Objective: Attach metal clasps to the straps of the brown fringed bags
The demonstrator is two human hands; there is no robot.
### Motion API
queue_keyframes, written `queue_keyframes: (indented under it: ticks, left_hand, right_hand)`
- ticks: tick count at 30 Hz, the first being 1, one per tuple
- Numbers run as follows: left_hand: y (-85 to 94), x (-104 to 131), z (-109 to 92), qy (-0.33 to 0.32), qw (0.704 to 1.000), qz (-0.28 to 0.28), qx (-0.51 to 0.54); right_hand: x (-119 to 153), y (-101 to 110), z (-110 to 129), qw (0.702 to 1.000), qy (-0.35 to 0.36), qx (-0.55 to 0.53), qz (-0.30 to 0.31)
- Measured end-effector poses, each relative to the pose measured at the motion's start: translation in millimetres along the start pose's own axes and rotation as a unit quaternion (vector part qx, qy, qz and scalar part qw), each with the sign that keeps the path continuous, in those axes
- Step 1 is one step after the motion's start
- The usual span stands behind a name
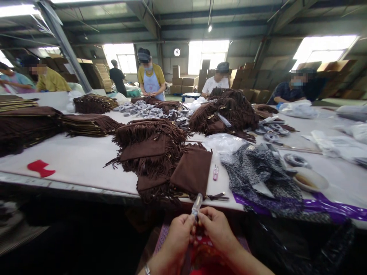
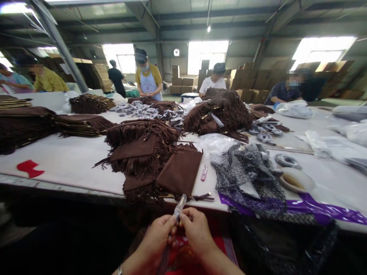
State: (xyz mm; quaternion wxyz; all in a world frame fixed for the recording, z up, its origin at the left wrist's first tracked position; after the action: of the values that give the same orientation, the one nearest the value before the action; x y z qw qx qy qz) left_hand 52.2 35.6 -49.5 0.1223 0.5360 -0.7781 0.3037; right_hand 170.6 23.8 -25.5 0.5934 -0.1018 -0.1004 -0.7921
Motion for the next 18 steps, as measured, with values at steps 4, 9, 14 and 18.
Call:
queue_keyframes:
  ticks: [4, 9, 14, 18]
  left_hand:
    - [2.8, 2, -8, -0.039, 0.995, -0.044, -0.082]
    - [1.7, 7, -13, -0.052, 0.992, -0.055, -0.097]
    - [1.6, 6, -8, -0.055, 0.997, -0.040, -0.042]
    - [1.2, 3, 2, -0.037, 0.999, -0.016, 0.027]
  right_hand:
    - [-1, 4, 4, 0.998, 0.001, 0.067, 0.000]
    - [0, 4, 14, 0.995, 0.008, 0.101, 0.025]
    - [3, 1, 20, 0.995, 0.027, 0.089, 0.032]
    - [3, -2, 14, 0.998, 0.030, 0.049, 0.030]
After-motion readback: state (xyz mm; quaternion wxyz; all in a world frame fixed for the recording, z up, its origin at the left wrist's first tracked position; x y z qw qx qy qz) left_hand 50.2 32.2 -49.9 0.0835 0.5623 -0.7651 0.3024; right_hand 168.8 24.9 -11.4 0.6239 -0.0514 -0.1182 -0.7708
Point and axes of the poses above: each hand's wrist, its own x-axis away from the middle knuckle, its own y-axis out of the back of the hand, z = x × y, the point moved 8 cm from there along -x, towards the middle knuckle, and after that the axes turned 2 degrees about y, right-handed, at the moved point
